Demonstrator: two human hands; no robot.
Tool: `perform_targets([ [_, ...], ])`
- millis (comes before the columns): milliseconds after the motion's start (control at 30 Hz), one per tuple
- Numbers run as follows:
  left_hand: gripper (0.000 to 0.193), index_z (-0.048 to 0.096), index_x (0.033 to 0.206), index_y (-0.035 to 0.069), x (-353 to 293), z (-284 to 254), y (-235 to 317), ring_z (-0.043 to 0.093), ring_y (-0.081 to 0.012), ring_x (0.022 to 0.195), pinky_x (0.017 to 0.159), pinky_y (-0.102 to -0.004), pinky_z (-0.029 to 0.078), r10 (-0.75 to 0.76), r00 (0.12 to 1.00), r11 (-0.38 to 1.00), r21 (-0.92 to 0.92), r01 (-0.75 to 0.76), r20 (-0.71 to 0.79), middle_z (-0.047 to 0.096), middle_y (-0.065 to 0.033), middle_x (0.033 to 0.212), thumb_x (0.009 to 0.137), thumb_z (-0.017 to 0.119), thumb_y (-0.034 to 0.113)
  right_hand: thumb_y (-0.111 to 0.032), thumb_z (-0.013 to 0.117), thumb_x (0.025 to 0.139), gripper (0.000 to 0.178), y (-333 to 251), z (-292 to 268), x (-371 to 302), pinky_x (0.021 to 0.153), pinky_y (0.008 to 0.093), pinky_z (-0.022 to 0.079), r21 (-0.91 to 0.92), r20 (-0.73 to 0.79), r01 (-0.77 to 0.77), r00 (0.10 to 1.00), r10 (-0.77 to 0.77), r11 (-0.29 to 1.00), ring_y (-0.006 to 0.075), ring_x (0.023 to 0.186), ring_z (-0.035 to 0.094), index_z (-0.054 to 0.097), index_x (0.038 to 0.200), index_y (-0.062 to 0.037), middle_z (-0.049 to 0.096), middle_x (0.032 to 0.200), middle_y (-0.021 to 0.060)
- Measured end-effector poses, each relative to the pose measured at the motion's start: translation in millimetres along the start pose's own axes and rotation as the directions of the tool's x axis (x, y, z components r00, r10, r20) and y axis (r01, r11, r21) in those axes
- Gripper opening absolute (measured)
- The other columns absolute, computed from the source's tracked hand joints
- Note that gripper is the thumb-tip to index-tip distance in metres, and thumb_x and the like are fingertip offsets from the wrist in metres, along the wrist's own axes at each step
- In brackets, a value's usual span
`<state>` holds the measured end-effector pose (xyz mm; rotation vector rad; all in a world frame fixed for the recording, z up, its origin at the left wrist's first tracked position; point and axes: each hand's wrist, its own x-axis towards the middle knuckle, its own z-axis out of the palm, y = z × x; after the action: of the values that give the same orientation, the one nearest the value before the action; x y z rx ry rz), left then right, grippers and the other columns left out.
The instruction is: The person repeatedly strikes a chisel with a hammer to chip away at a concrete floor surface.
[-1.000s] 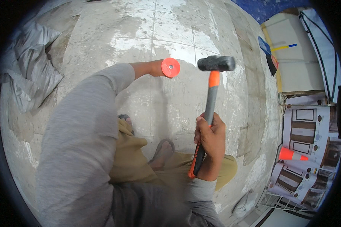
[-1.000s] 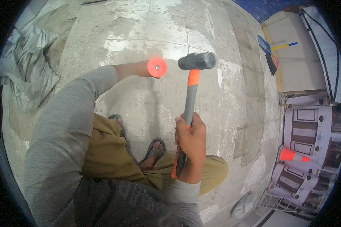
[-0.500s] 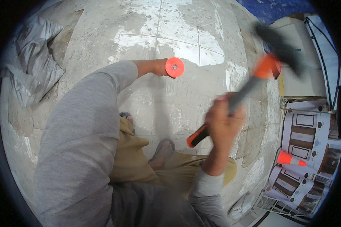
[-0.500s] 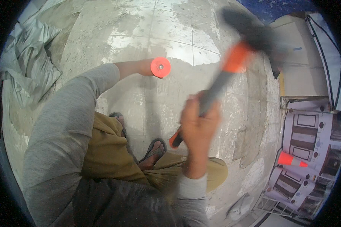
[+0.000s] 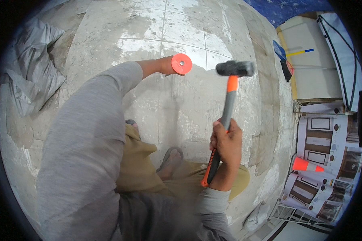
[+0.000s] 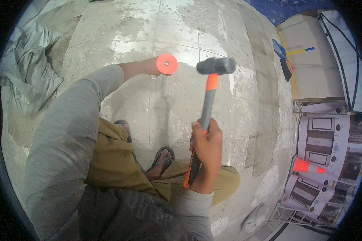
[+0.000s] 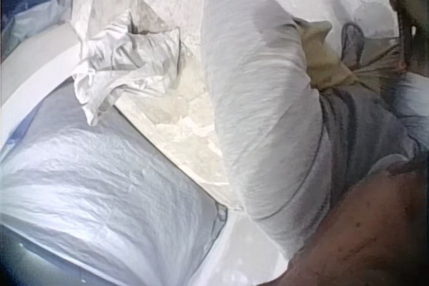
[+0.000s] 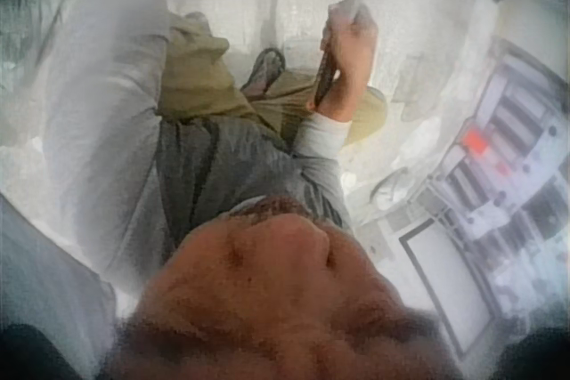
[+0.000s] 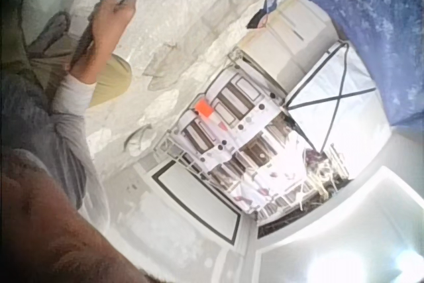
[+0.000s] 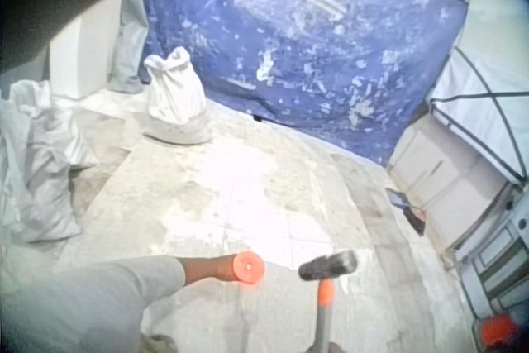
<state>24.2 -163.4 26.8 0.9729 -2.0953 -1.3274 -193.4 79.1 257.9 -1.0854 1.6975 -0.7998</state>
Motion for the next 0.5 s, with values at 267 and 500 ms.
perform_targets([
  [267,0.04,0.06,0.107,0.008,-9.5,20.4,-11.3,0.059,-0.0209,0.094,0.083,-0.0347,0.048,0.109,0.994,0.99,0.09,-0.109,0.015,0.065,-0.0076,0.103,0.079,0.074,0.033,-0.01,0.059,0.087,0.014,-79.5,-3.0,-34.1,0.039,0.022,0.035,0.145,-0.23,0.347,0.923,-0.31,0.927,0.0073,0.043,0.043,0.053,0.088,0.0018,0.048,0.059,0.0029],
  [500,0.039,0.06,0.105,0.008,-13.2,13.5,-1.4,0.058,-0.021,0.094,0.084,-0.0345,0.047,-0.014,0.999,0.994,0.11,0.009,0.046,0.064,-0.0078,0.102,0.08,0.073,0.035,-0.013,0.059,0.088,0.018,-112.2,-8.3,-41.5,0.032,0.0207,0.031,0.139,-0.372,0.734,0.661,-0.652,0.665,0.0071,0.036,0.038,0.05,0.087,0.0032,0.048,0.059,0.0061],
])
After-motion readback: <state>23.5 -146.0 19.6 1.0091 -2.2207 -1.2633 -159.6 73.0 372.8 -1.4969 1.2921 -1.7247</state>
